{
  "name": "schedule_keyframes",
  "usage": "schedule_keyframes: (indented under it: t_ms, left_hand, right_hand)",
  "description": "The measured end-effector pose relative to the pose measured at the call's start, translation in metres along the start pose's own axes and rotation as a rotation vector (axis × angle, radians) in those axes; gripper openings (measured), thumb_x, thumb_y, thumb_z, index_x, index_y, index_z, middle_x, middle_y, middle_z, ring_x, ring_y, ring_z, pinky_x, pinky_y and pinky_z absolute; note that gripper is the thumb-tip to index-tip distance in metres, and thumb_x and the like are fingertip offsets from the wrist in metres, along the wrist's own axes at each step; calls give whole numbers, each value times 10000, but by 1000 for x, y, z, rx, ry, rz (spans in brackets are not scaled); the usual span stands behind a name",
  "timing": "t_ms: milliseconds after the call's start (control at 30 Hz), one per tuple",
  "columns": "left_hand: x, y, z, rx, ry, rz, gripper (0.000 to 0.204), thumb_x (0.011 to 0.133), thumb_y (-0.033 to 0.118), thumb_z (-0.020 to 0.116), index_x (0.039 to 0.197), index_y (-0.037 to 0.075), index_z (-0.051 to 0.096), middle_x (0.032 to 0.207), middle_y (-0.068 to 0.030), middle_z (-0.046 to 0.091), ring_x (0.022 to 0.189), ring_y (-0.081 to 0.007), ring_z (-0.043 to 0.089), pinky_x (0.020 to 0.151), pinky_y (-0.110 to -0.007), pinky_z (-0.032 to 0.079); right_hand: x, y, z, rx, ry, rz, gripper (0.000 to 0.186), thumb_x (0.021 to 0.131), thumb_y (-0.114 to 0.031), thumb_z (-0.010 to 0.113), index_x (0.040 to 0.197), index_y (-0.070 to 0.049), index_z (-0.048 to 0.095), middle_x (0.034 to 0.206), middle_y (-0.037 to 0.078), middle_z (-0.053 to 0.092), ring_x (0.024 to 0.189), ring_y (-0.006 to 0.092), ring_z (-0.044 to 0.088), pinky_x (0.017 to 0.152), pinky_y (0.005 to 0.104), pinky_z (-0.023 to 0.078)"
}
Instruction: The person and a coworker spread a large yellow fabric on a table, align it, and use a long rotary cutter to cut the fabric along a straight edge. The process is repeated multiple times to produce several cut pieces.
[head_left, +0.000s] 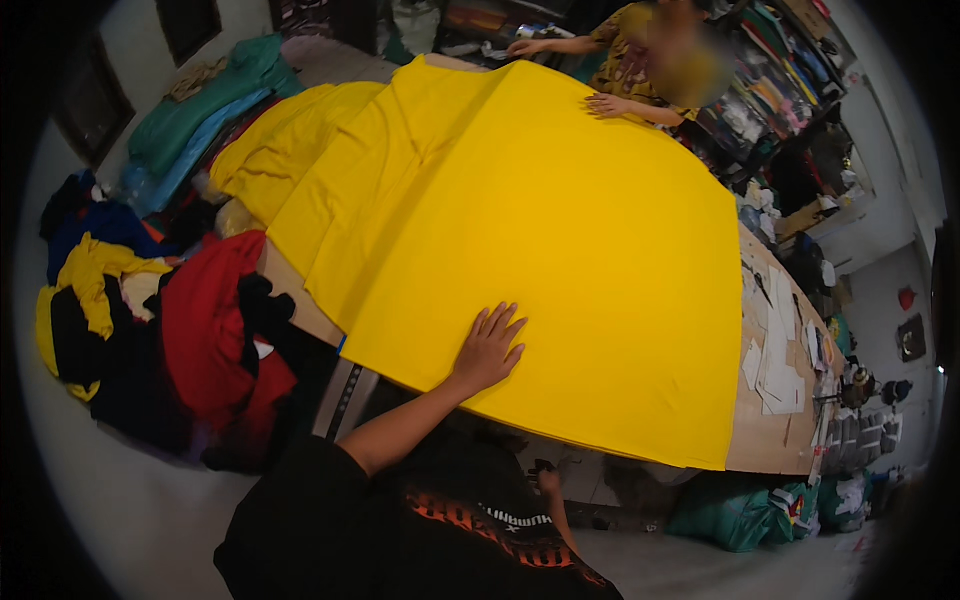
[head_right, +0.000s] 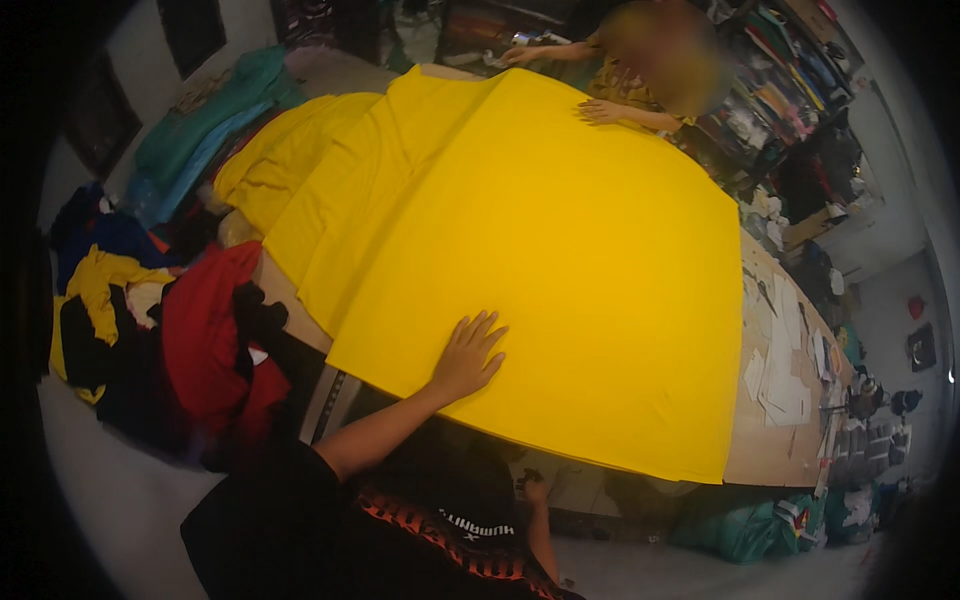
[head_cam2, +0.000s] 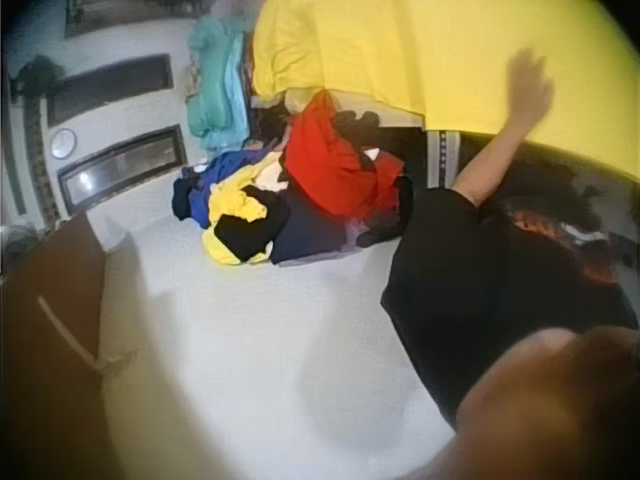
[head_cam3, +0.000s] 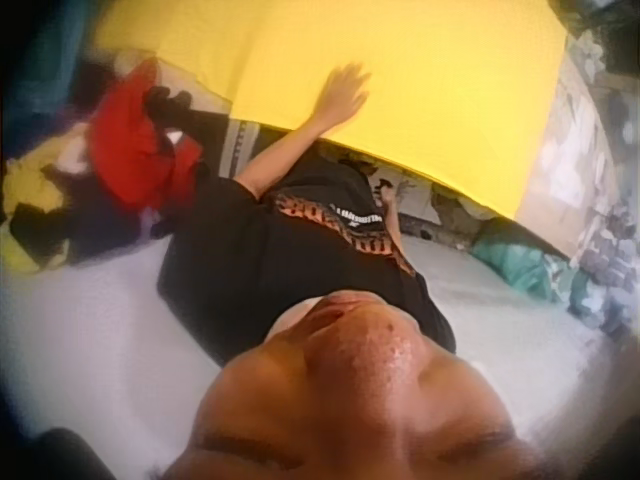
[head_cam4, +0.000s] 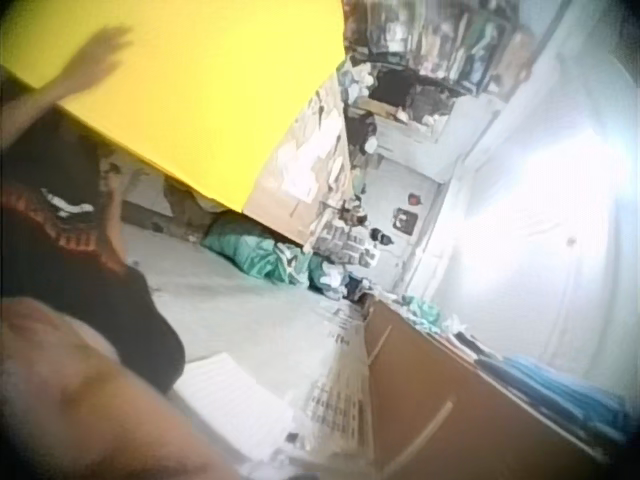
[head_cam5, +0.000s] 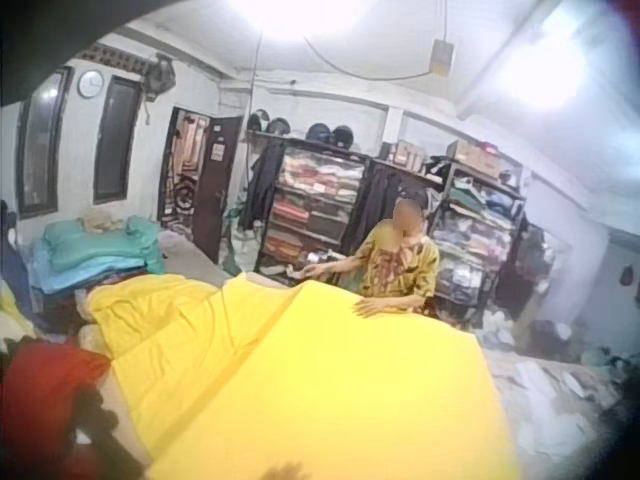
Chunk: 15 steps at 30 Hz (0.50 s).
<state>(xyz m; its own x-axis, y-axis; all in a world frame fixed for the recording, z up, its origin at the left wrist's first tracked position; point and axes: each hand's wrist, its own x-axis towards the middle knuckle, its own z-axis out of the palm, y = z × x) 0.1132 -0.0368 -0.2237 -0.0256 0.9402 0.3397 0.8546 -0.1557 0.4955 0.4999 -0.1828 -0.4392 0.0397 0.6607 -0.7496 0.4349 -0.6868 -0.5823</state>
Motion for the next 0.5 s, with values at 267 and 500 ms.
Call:
schedule_keyframes:
  t_ms: [267, 500]
  left_hand:
    - [0, -3, 4, -20, 29, 7, 506, 996, 342, 531, 1427, 80, 508, 1549, -167, 402, 1469, -328, 319, 1216, -507, 216]
    - [5, -10, 9, -16, -7, 23, 499, 996, 342, 535, 1429, 94, 513, 1555, -156, 402, 1466, -330, 331, 1222, -501, 208]
  right_hand:
    - [-29, 69, -1, -332, 39, -195, 364, 989, -176, 483, 1256, 21, 629, 1119, 227, 696, 971, 354, 695, 815, 433, 531]
    - [2, 102, 10, -195, 60, -26, 353, 931, -153, 518, 1167, 63, 667, 1053, 193, 730, 936, 252, 684, 842, 377, 527]
